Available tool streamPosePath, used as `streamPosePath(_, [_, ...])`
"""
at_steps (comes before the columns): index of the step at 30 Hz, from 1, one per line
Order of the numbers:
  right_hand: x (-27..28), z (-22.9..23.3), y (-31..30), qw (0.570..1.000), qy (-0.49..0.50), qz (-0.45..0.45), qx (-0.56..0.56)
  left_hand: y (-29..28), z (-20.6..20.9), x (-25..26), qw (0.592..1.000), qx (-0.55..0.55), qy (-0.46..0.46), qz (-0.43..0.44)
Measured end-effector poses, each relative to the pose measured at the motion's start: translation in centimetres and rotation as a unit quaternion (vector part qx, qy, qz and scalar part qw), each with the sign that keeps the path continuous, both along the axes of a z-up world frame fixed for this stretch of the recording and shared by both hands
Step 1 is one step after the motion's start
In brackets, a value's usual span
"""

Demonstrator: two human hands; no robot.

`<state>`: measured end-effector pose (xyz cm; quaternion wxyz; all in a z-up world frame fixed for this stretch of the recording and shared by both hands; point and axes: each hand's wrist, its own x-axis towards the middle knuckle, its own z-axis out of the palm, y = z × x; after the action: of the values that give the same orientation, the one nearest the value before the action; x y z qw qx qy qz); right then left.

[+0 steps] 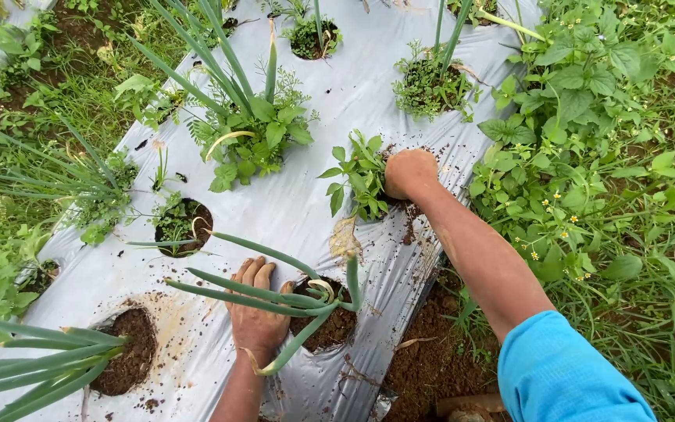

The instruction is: The person kneels beside a raised garden bed covered with white plastic mulch and removes weeds by hand from around the base of various plants, including onions and leafy greens. The person pulls the weeds out of the soil and discards them to the side.

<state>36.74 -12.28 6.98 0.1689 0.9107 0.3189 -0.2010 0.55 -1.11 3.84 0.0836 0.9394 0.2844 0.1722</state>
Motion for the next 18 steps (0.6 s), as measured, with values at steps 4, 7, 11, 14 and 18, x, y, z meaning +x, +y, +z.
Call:
streamPosePath(4, [0.2, -0.2, -0.5, 1.000, 0.004, 0.015, 0.010, -0.3, 0.4, 0.2, 0.999, 0.017, -0.038, -0.016])
streamPosePath(7, [-0.1, -0.2, -0.3, 1.000, 0.005, 0.018, 0.023, -0.1, 0.3, 0.2, 0.999, 0.018, -0.039, -0.016])
streamPosePath(11, [-0.2, -1.1, -0.6, 0.998, 0.005, 0.049, 0.039, -0.1, -0.2, -0.1, 1.000, -0.019, 0.003, 0.007])
streamPosePath(14, [-0.7, -0.3, 0.1, 0.999, -0.007, 0.036, -0.014, 0.0, 0.0, 0.0, 0.998, -0.029, 0.050, 0.020])
streamPosePath(18, [-0.3, 0.0, 0.0, 1.000, -0.004, 0.004, 0.014, 0.2, 0.4, 0.4, 0.997, -0.048, 0.049, 0.025])
